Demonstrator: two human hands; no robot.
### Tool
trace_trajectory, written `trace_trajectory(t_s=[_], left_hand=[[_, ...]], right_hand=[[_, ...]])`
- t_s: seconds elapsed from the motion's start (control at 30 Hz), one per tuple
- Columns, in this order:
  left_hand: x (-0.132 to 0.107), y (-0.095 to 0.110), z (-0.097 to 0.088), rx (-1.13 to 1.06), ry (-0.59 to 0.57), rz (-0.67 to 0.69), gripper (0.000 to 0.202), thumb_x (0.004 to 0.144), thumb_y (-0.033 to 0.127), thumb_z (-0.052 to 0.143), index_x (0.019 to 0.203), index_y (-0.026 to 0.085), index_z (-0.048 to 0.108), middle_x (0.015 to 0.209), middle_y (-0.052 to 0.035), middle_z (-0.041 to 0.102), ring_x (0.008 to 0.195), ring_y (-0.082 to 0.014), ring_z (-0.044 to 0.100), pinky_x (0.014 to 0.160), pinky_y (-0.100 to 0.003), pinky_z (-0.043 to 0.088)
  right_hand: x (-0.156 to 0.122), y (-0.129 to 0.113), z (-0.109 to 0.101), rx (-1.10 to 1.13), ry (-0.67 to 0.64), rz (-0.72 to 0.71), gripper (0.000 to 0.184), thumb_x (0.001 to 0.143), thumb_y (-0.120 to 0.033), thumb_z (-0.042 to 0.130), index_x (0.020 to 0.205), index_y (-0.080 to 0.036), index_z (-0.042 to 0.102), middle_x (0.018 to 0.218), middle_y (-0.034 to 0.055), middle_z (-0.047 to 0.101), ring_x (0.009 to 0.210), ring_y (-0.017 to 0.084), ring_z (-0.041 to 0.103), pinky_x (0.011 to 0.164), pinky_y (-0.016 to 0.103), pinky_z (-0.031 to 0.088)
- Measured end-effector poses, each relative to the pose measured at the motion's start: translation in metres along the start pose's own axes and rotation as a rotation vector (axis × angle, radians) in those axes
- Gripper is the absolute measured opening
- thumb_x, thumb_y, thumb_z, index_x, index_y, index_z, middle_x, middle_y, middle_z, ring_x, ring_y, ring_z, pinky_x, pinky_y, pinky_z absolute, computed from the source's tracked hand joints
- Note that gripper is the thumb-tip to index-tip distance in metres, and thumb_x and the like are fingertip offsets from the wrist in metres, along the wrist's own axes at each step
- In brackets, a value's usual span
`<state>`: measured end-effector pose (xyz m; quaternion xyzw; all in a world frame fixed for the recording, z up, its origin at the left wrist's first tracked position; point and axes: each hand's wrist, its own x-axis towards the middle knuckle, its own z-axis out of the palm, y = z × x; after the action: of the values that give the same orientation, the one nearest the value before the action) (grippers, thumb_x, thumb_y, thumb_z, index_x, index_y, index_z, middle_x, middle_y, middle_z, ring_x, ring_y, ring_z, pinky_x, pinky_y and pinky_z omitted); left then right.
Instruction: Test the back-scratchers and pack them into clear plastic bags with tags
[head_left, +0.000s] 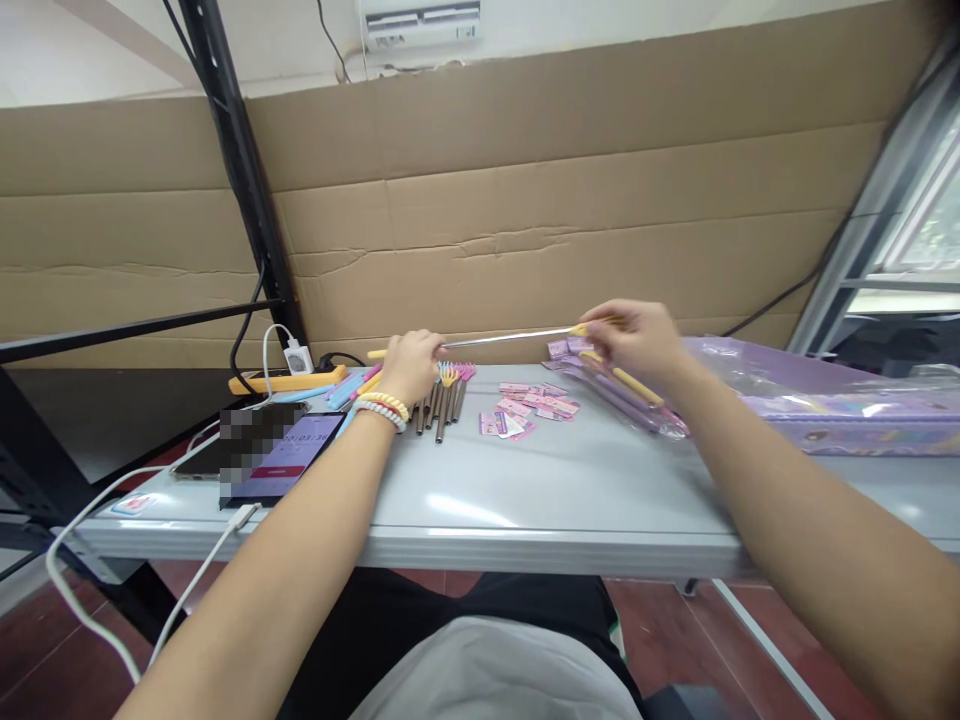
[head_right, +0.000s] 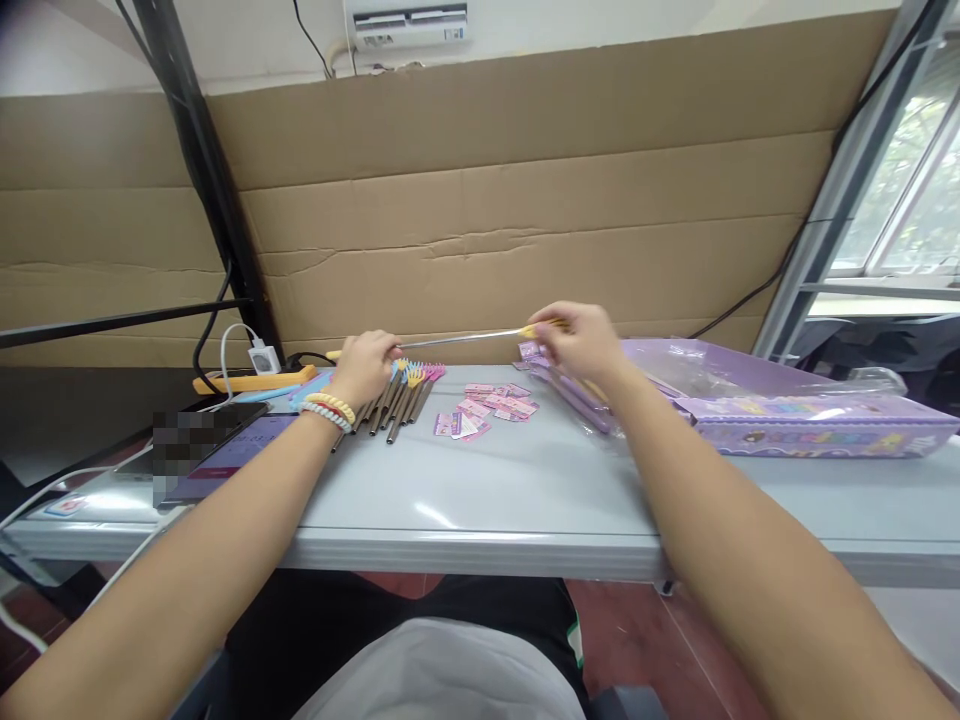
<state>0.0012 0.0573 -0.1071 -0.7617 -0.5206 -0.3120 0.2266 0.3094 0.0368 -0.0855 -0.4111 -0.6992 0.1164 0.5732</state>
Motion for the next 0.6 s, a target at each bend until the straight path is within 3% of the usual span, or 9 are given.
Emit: trace_trajectory(t_s=[0.07,0.13,0.4,0.6], left_hand=[[-0.001,-0.017,0.0,0.015,0.009,-0.104,0.025,0.089,0.026,0.041,0.093,0.022,0.065,0.101,-0.0072,0.066,0.101,-0.0238,0.055,0.082,-0.038,0.032],[-0.003,-0.027,0.001,-0.007,-0.012,-0.103,0.025,0.089,0.028,0.042,0.094,0.023,0.066,0.103,-0.0066,0.066,0.103,-0.0231,0.054,0.086,-0.039,0.029],[0.004,-0.021,0.017,0.044,0.108,-0.133,0.027,0.09,0.03,0.04,0.094,0.026,0.066,0.098,-0.0045,0.067,0.097,-0.0232,0.054,0.084,-0.04,0.025],[0.0,-0.036,0.017,0.049,0.174,-0.207,0.026,0.089,0.029,0.041,0.094,0.026,0.066,0.098,-0.0046,0.068,0.095,-0.023,0.053,0.085,-0.04,0.025]], right_hand=[[0.006,0.009,-0.025,0.152,0.205,0.015,0.008,0.075,-0.005,0.061,0.078,-0.012,0.058,0.054,0.0011,0.055,0.04,0.01,0.047,0.041,0.022,0.037],[0.01,0.017,-0.04,0.228,0.265,0.039,0.014,0.075,0.001,0.06,0.077,-0.012,0.054,0.051,0.0012,0.054,0.038,0.01,0.047,0.039,0.022,0.035],[0.02,0.016,-0.038,0.367,0.464,0.161,0.017,0.081,0.005,0.052,0.078,-0.012,0.052,0.049,-0.002,0.048,0.036,0.008,0.043,0.036,0.019,0.033],[0.019,0.022,-0.069,0.42,0.807,0.243,0.017,0.084,0.002,0.048,0.079,-0.014,0.051,0.056,-0.0029,0.046,0.037,0.005,0.039,0.037,0.018,0.027]])
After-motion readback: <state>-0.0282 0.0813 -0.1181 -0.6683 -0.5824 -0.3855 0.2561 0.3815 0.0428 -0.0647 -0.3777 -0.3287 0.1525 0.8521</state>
